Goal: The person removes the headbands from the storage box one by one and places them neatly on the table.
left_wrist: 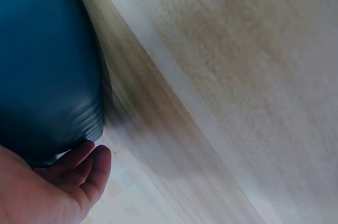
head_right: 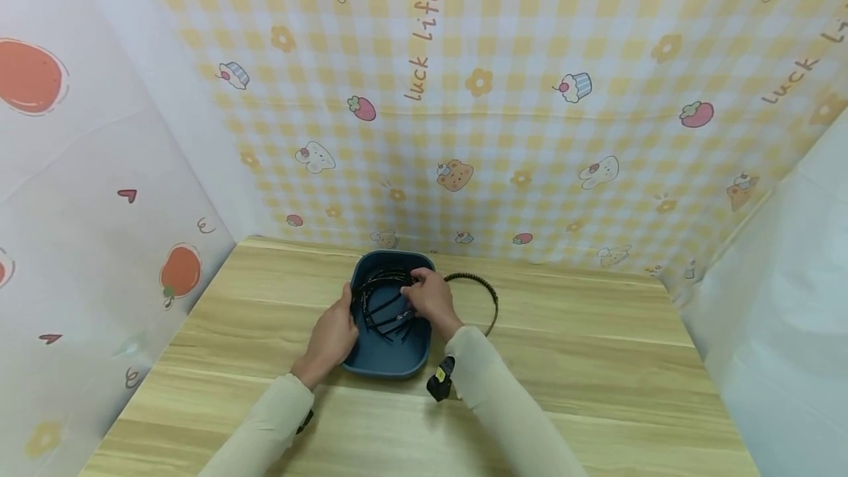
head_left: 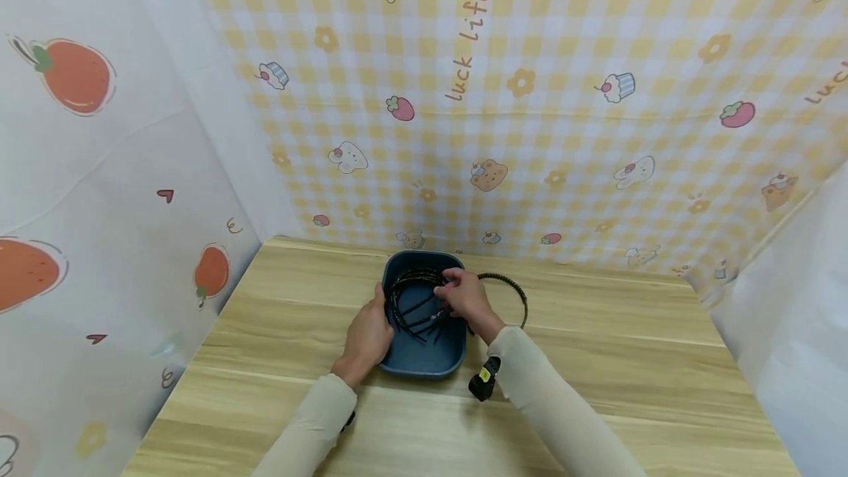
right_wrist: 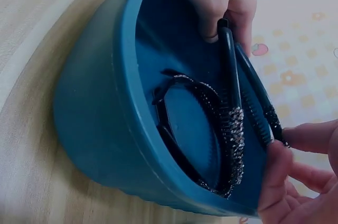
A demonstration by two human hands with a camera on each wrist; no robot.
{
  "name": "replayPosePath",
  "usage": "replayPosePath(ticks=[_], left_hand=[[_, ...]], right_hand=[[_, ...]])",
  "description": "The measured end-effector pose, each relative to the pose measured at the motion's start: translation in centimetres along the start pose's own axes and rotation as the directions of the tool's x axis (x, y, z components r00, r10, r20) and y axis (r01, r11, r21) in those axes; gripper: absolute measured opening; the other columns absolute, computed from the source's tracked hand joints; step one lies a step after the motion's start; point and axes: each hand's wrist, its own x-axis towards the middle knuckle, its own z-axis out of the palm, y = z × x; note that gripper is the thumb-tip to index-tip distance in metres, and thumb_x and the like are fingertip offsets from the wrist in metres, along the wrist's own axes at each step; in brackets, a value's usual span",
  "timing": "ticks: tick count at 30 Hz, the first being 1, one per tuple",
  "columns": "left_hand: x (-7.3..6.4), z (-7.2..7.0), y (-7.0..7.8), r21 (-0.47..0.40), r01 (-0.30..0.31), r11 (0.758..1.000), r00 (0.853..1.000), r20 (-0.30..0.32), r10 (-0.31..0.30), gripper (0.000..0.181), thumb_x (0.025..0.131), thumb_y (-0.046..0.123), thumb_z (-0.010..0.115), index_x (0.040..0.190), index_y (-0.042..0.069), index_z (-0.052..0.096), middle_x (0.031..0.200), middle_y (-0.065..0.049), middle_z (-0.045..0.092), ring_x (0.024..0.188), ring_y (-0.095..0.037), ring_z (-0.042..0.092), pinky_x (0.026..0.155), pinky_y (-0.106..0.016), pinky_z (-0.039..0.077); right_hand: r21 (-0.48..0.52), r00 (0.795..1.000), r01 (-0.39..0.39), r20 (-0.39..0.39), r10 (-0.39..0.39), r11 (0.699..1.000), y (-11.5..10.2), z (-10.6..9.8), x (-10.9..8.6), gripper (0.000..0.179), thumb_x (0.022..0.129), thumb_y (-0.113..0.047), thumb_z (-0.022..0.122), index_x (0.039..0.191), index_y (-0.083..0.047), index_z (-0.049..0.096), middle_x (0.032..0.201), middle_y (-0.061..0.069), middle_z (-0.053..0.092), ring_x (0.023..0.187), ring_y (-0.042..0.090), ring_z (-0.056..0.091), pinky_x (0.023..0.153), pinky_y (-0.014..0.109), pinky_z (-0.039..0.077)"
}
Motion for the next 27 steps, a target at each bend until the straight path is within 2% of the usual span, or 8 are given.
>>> replayPosePath(ticks=[6,9,13,18,27], left_hand=[[0.03,-0.34,-0.01,0.016,-0.006,1.0,1.0,0.003,0.005,0.066,0.091,-0.003,0.05,0.153,-0.007,0.028,0.108,-0.02,0.067,0.074,-0.024,0.062,0.062,-0.037,0.05],[0.0,-0.3,0.12,0.007,-0.025,1.0,1.0,0.003,0.025,0.066,0.091,-0.003,0.05,0.153,-0.008,0.027,0.106,-0.021,0.067,0.076,-0.025,0.062,0.063,-0.037,0.05],[-0.21,-0.16,0.09,0.006,-0.025,1.0,1.0,-0.002,0.025,0.064,0.091,-0.004,0.05,0.152,-0.008,0.029,0.104,-0.021,0.067,0.076,-0.026,0.062,0.063,-0.037,0.05],[-0.36,-0.13,0.11,0.013,-0.012,1.0,1.0,-0.002,0.013,0.064,0.09,-0.004,0.05,0.152,-0.008,0.03,0.102,-0.02,0.067,0.068,-0.02,0.057,0.058,-0.034,0.047],[-0.09,0.04,-0.04,0.009,-0.011,1.0,1.0,-0.003,0.011,0.065,0.091,-0.003,0.05,0.152,-0.007,0.029,0.103,-0.019,0.067,0.067,-0.018,0.056,0.057,-0.033,0.046]], right_hand=[[0.158,0.998,-0.032,0.058,0.023,0.987,-0.09,0.14,0.26,0.054,0.096,-0.016,0.065,0.144,0.0,0.047,0.107,0.023,0.067,0.068,0.015,0.07,0.067,0.038,0.059],[0.206,0.998,-0.053,0.05,0.043,0.977,0.18,0.11,0.36,0.055,0.094,-0.008,0.066,0.144,0.002,0.046,0.101,0.024,0.07,0.063,0.013,0.069,0.067,0.037,0.059],[0.254,0.996,-0.083,0.041,0.075,0.964,0.47,0.15,0.37,0.055,0.091,0.001,0.065,0.143,0.003,0.046,0.088,0.018,0.072,0.059,0.012,0.068,0.064,0.03,0.059],[0.289,0.995,-0.099,0.023,0.097,0.952,0.48,-0.02,0.35,0.054,0.09,0.005,0.064,0.141,0.002,0.049,0.083,0.015,0.071,0.058,0.012,0.068,0.062,0.027,0.058],[0.284,0.994,-0.096,-0.023,0.107,0.954,0.17,-0.69,0.49,0.052,0.09,0.005,0.06,0.14,-0.004,0.053,0.089,0.022,0.071,0.057,0.013,0.067,0.071,0.037,0.06]])
